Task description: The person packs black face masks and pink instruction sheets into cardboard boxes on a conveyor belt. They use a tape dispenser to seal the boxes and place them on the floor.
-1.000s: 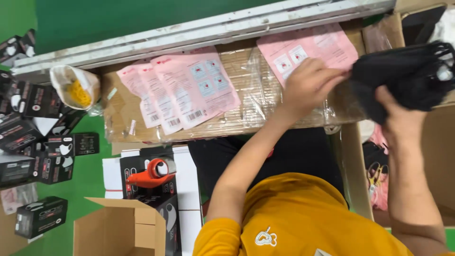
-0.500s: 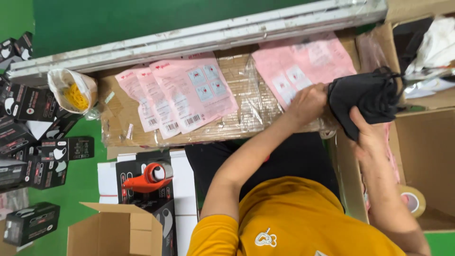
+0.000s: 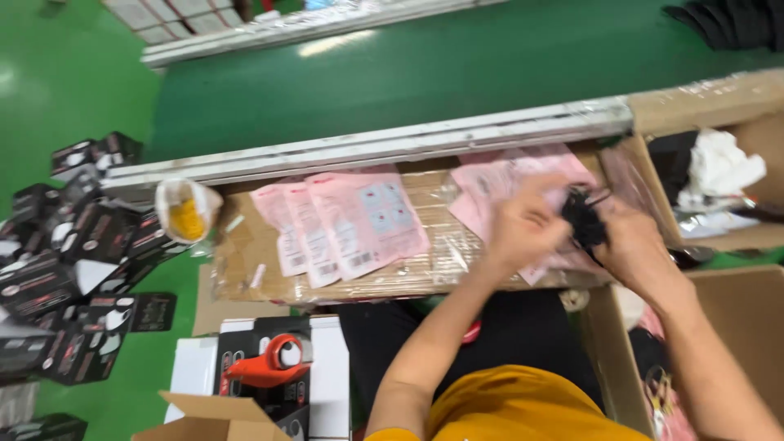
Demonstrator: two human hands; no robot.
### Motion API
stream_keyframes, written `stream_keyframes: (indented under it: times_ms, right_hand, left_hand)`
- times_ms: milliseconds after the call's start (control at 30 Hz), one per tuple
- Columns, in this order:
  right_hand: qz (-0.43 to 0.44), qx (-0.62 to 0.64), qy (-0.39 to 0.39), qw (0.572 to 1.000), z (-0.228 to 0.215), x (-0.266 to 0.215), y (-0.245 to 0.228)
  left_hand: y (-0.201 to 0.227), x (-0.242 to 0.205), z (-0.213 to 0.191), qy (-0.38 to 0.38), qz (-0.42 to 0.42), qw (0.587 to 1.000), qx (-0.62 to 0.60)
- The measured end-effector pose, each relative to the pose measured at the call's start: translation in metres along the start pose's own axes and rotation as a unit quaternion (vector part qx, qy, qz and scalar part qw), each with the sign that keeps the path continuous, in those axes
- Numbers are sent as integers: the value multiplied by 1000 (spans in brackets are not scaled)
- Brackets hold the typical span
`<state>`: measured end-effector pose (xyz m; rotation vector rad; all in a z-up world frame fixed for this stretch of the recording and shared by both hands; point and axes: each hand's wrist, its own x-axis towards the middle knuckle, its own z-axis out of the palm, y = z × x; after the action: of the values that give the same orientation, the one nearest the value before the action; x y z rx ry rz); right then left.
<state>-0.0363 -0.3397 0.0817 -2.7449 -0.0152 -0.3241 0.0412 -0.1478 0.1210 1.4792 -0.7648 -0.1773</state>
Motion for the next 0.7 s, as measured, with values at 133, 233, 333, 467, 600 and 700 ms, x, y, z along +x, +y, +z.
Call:
stream_keyframes:
  times_ms: [133, 233, 333, 467, 600, 700]
  right_hand:
    - [-31, -138, -184, 973, -18, 20, 3]
    - [51, -134, -232, 962, -52, 42, -22]
    - [11, -123, -251, 960, -56, 40, -46]
    - [-78, 206, -118, 968, -41, 46, -21]
    - [-59, 6, -326, 943, -3, 50, -11]
    - [-263, 111, -31, 958, -53, 44, -57]
  left_hand:
    - [-11, -25, -9, -73, -75, 987, 119]
    - [-4, -12, -43, 42, -51, 998, -4]
    - [4, -14, -61, -29, 47, 998, 41]
    - [8, -22, -84, -61, 54, 995, 52]
    - [-13, -35, -75, -33, -5, 999, 20]
    - [-29, -38, -72, 26, -49, 998, 2]
